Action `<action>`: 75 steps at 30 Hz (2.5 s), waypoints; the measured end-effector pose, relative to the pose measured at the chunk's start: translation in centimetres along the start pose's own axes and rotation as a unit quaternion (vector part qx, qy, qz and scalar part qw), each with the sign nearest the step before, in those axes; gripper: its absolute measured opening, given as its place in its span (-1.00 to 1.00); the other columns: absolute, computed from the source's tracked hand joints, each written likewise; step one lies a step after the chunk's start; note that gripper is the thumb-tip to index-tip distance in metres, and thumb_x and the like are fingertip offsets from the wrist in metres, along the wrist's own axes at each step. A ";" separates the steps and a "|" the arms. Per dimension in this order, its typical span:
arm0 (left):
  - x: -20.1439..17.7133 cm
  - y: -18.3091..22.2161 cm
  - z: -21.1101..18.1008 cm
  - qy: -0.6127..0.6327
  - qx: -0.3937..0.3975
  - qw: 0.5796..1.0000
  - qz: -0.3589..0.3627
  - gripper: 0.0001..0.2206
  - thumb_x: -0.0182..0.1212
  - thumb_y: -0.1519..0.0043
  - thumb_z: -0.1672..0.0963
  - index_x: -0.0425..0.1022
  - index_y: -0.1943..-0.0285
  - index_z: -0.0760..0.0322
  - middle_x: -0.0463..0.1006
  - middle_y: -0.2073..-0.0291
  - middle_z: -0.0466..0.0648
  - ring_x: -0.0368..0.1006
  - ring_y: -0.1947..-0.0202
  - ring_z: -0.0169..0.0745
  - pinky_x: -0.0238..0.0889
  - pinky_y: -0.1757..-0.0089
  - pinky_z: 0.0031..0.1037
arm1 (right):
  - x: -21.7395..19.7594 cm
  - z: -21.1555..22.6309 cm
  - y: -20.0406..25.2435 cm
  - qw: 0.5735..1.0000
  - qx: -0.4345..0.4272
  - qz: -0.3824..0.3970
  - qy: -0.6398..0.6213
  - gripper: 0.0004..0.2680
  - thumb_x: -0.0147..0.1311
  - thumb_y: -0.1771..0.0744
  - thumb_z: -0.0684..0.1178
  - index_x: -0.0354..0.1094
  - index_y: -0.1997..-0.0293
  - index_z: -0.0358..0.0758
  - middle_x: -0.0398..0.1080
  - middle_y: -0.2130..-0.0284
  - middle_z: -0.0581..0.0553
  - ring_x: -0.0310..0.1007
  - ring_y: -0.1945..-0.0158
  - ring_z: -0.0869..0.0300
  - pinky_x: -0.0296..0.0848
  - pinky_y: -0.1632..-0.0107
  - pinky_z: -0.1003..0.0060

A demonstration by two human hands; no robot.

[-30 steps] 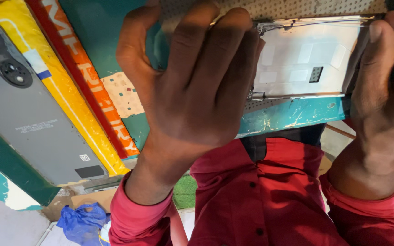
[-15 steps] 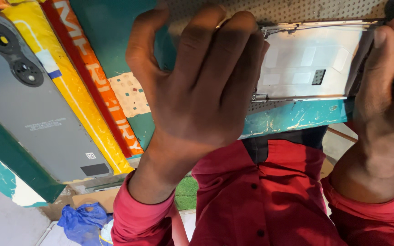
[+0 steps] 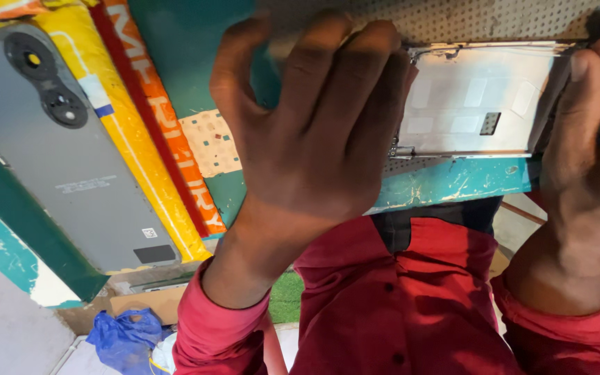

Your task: The person is repairing a smartphone. They use a metal tool to carefully pry and adjust internal components, including the battery and ribbon cables, on a workbench.

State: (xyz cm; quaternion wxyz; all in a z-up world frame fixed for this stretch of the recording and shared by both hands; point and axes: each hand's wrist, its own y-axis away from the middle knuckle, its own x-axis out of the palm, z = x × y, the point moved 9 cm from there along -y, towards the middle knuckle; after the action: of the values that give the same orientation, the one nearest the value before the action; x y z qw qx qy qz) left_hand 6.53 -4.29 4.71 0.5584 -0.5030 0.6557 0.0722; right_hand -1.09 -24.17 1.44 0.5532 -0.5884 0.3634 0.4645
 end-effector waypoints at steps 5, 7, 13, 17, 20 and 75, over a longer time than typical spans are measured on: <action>-0.2 -0.4 0.0 -0.007 -0.008 1.000 0.006 -0.89 0.27 -0.35 0.26 0.57 -0.03 0.40 0.47 -0.06 -0.01 0.39 -0.15 -0.08 0.04 -0.20 0.08 | 0.7 -1.4 0.5 0.986 0.108 0.027 -0.121 -0.90 -0.08 -0.53 -0.28 0.29 -0.17 -0.50 0.44 0.01 -0.22 0.49 0.03 0.13 0.46 -0.01 0.38; -0.3 -0.6 0.1 -0.004 -0.011 1.000 0.005 -0.88 0.28 -0.34 0.26 0.57 -0.02 0.40 0.48 -0.07 -0.01 0.39 -0.16 -0.08 0.05 -0.20 0.08 | 1.1 -2.0 1.0 0.969 0.155 0.040 -0.187 -0.89 -0.09 -0.53 -0.28 0.29 -0.19 -0.50 0.41 0.03 -0.22 0.46 0.05 0.14 0.43 -0.01 0.38; -0.3 -0.8 0.2 0.000 -0.016 1.000 0.008 -0.89 0.30 -0.32 0.24 0.58 0.01 0.41 0.50 -0.08 0.00 0.40 -0.19 -0.04 0.07 -0.22 0.12 | 0.5 -1.2 -0.5 0.969 0.109 0.033 -0.220 -0.89 -0.09 -0.54 -0.32 0.26 -0.21 -0.55 0.39 0.02 -0.28 0.46 0.01 0.10 0.44 -0.04 0.35; -0.4 -1.0 0.2 0.001 -0.016 1.000 0.010 -0.87 0.31 -0.31 0.24 0.59 -0.01 0.41 0.51 -0.07 0.01 0.41 -0.18 -0.02 0.07 -0.20 0.12 | -0.5 0.2 -2.5 0.993 0.009 0.016 -0.121 -0.94 0.02 -0.57 -0.38 0.28 -0.18 -0.59 0.42 -0.06 -0.36 0.52 -0.07 -0.03 0.55 -0.09 0.25; -0.5 -1.3 0.2 0.000 -0.015 1.000 0.010 -0.87 0.31 -0.29 0.24 0.59 0.01 0.41 0.51 -0.07 0.01 0.42 -0.17 -0.02 0.06 -0.19 0.13 | 0.1 -0.5 -2.8 0.972 0.077 0.028 -0.220 -0.92 -0.02 -0.54 -0.39 0.29 -0.18 -0.61 0.37 -0.17 -0.44 0.48 0.02 0.04 0.50 0.04 0.38; 0.1 -2.4 -0.5 -0.023 -0.013 0.999 0.027 -0.88 0.37 -0.25 0.27 0.62 0.07 0.34 0.55 0.04 -0.08 0.50 -0.06 -0.11 0.07 -0.17 0.05 | -1.1 -4.3 -2.8 0.957 0.150 -0.006 -0.247 -0.82 0.20 -0.41 -0.40 0.58 -0.09 -0.36 0.48 -0.11 -0.15 0.29 -0.11 0.19 0.29 -0.11 0.46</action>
State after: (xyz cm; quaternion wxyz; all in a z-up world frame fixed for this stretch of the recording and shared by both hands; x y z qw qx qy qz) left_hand 8.00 -5.82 5.93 0.5642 -0.4910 0.6551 0.1073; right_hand 1.83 -28.12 3.13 0.7100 -0.3678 0.2772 0.5327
